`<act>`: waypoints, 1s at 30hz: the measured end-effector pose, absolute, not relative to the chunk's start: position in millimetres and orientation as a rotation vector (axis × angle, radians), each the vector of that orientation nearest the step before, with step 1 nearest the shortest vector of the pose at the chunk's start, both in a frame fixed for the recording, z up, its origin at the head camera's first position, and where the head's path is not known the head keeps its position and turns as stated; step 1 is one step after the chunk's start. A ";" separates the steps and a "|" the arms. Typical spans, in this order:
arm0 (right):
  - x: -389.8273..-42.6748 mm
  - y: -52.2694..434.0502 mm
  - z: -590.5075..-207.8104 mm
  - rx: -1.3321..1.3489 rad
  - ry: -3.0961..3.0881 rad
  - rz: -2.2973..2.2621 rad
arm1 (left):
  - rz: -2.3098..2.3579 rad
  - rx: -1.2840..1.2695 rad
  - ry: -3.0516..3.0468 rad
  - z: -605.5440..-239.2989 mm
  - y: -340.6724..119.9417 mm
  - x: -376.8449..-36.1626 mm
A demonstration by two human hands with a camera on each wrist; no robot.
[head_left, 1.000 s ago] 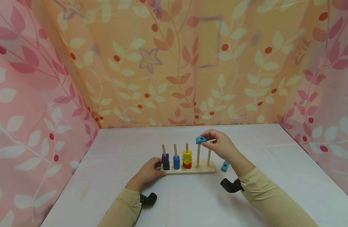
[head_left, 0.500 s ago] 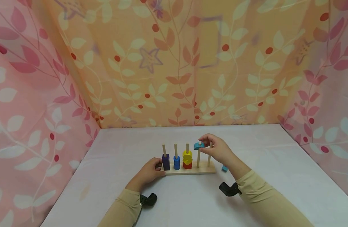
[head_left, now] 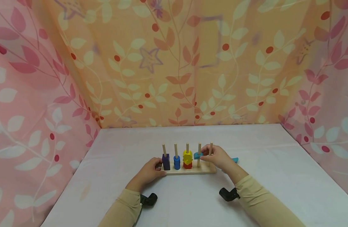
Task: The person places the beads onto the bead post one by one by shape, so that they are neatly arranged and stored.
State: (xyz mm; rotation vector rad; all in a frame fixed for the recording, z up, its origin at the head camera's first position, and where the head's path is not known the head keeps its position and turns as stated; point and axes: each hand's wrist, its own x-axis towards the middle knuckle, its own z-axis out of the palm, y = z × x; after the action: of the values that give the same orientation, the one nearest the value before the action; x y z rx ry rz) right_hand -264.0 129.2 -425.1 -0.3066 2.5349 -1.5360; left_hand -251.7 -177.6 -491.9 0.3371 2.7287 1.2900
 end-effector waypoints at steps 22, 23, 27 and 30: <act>-269.9 128.4 -459.4 -0.328 2.631 -1.264 | 1.306 0.336 2.714 -491.7 -178.1 -252.4; -269.7 128.8 -459.4 -0.326 2.635 -1.256 | 1.305 0.336 2.715 -491.8 -178.0 -252.3; -269.8 132.0 -456.8 -0.292 2.643 -1.220 | 1.304 0.330 2.717 -492.0 -177.4 -252.0; -268.9 138.7 -449.6 -0.294 2.663 -1.207 | 1.304 0.332 2.721 -492.3 -177.3 -252.0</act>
State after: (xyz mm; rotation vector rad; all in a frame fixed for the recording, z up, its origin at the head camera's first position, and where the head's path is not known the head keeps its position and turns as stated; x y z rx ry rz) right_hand -268.9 138.7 -449.6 -0.2938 2.6629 -1.2068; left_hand -252.0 -177.3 -492.3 0.3319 2.7208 1.3036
